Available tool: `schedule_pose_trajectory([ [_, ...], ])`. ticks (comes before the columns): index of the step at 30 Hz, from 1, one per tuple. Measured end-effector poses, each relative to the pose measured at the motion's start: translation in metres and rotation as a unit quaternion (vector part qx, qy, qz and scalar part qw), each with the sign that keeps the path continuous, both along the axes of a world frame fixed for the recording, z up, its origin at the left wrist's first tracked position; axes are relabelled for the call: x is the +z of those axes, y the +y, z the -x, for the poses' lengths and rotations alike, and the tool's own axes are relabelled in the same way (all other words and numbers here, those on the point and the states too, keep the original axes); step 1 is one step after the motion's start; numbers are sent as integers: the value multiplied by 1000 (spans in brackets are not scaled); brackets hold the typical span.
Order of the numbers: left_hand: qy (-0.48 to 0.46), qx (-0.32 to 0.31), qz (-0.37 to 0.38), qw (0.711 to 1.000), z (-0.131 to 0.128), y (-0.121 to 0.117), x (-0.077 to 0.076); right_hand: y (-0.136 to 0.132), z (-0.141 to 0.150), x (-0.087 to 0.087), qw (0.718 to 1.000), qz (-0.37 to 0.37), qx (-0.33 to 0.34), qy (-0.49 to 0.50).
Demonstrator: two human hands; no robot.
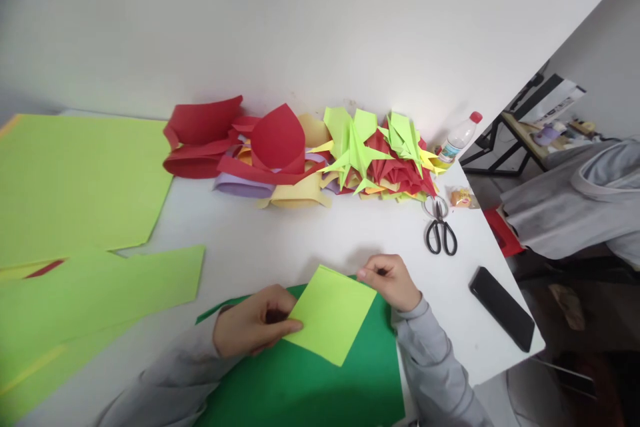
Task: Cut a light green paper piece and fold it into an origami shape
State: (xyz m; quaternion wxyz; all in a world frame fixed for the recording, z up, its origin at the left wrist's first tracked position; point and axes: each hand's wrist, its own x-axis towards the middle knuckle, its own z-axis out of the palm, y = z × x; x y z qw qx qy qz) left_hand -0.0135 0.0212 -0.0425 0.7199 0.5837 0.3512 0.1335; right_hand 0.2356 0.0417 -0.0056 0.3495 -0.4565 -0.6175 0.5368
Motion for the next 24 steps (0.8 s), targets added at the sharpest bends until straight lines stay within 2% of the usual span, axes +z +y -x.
schedule_pose_trajectory([
  [4, 5, -31, 2, 999, 1, -1, -1, -1, 0, -2, 994, 47, 96, -1],
  [7, 6, -51, 3, 999, 1, -2, 0, -3, 5, -4, 990, 38, 131, -28],
  [11, 3, -62, 1, 998, 2, -2, 0, -5, 8, -4, 988, 14, 151, -26],
  [17, -4, -73, 1, 997, 2, 0, -1, -4, 5, -4, 985, 57, 164, -13],
  [24, -2, -88, 3, 996, 4, -1, 0, -3, 6, -7, 983, 63, 171, -22],
])
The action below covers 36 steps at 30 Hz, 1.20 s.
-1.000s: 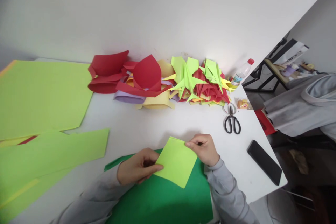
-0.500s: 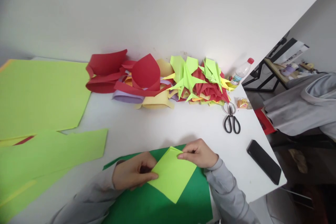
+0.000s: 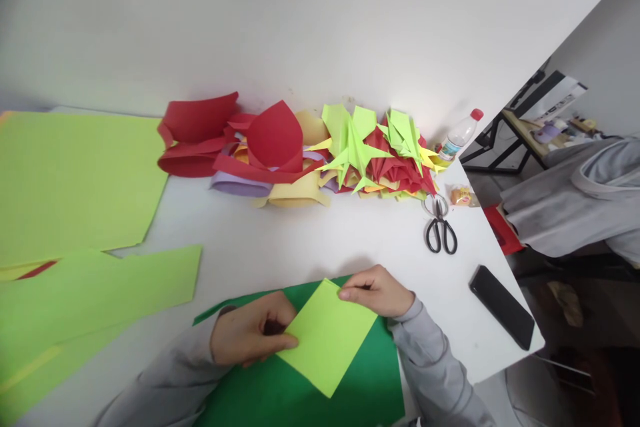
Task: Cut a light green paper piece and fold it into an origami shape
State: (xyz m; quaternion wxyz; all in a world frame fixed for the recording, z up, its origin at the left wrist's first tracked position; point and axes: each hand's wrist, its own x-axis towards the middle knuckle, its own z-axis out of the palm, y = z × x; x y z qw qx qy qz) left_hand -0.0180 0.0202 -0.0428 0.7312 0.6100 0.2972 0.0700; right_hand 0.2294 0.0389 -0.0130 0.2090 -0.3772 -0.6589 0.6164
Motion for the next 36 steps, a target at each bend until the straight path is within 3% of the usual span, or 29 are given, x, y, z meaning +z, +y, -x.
schedule_pose_trajectory([
  [9, -4, -17, -6, 1000, -1, 1, 0, 0, 0, 0, 1000, -12, 9, 8],
  [14, -3, -28, -16, 999, -1, 0, -1, -4, 7, -6, 999, 25, -20, 16],
  [19, -10, -23, -28, 999, -3, 1, -2, -6, 11, -7, 998, 6, -49, 32],
  [28, -12, -36, -40, 999, -3, -1, -14, -9, 17, -10, 995, 60, -55, 54],
  [36, -16, -39, -48, 998, -2, 0, -14, -12, 24, -11, 983, 111, -117, 91],
])
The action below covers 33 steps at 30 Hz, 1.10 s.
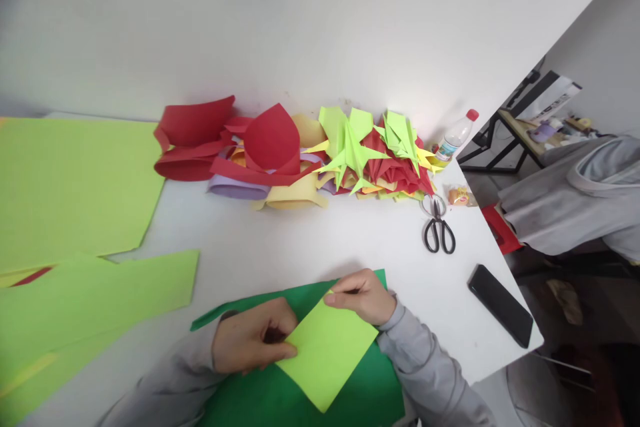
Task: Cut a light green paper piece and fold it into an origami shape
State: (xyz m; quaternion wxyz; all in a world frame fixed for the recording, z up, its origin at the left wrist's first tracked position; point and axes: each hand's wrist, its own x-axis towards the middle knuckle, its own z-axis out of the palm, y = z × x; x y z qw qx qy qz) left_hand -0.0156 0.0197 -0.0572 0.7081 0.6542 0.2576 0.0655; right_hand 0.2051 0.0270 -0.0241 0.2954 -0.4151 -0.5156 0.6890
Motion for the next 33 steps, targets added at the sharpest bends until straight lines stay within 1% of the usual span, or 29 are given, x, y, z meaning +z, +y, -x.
schedule_pose_trajectory([
  [3, 3, 0, -1, 1000, -1, 0, 2, 0, 1, 2, 1000, 14, -14, 16],
  [5, 6, 1, -3, 1000, -2, 0, 3, 0, 1, 3, 1000, 8, -16, 15],
  [11, 6, -2, -7, 1000, -1, 0, 4, 1, 3, 3, 999, -46, 1, 2],
  [15, 3, -8, -4, 1000, -1, 1, 3, 2, 3, 3, 996, -87, -11, -6],
  [17, 3, -10, -2, 1000, -1, 1, 2, 2, 3, 3, 995, -95, -14, -5],
  [20, 4, -8, 0, 1000, -1, 1, 2, 2, 3, 4, 996, -84, -22, 6],
  [24, 6, -4, 3, 1000, -1, 0, 3, 0, 6, 5, 997, -54, -53, 29],
  [29, 5, -2, 3, 1000, -2, 0, 5, -1, 7, -1, 997, -1, -73, 23],
  [33, 11, 7, 0, 1000, -2, -1, 9, 2, 1, -3, 998, -6, -61, 23],
])
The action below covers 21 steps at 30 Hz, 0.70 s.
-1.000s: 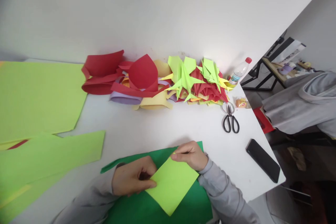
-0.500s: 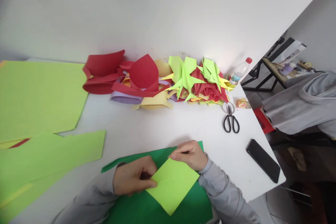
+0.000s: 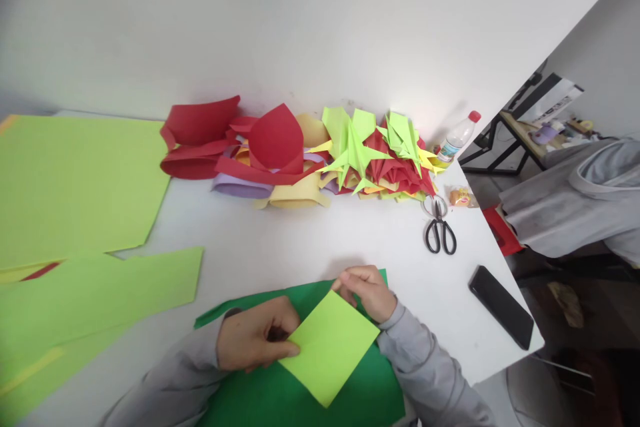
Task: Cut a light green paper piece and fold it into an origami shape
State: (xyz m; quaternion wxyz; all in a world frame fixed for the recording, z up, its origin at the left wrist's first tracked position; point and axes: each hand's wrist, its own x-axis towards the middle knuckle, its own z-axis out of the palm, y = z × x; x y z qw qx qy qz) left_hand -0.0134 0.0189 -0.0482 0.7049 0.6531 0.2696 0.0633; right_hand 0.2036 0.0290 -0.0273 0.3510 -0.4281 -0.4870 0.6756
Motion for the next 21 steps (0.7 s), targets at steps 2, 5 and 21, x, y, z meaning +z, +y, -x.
schedule_pose_trajectory([
  [2, 3, 6, -4, 1000, 0, 0, 1, 1, -3, 2, 1000, -16, 19, -12],
  [5, 6, 3, -6, 1000, 0, 0, 0, 2, -4, 6, 997, -44, 37, -46],
  [21, 12, 23, 32, 999, 3, 0, 2, 7, -21, 13, 993, -34, 102, -58],
])
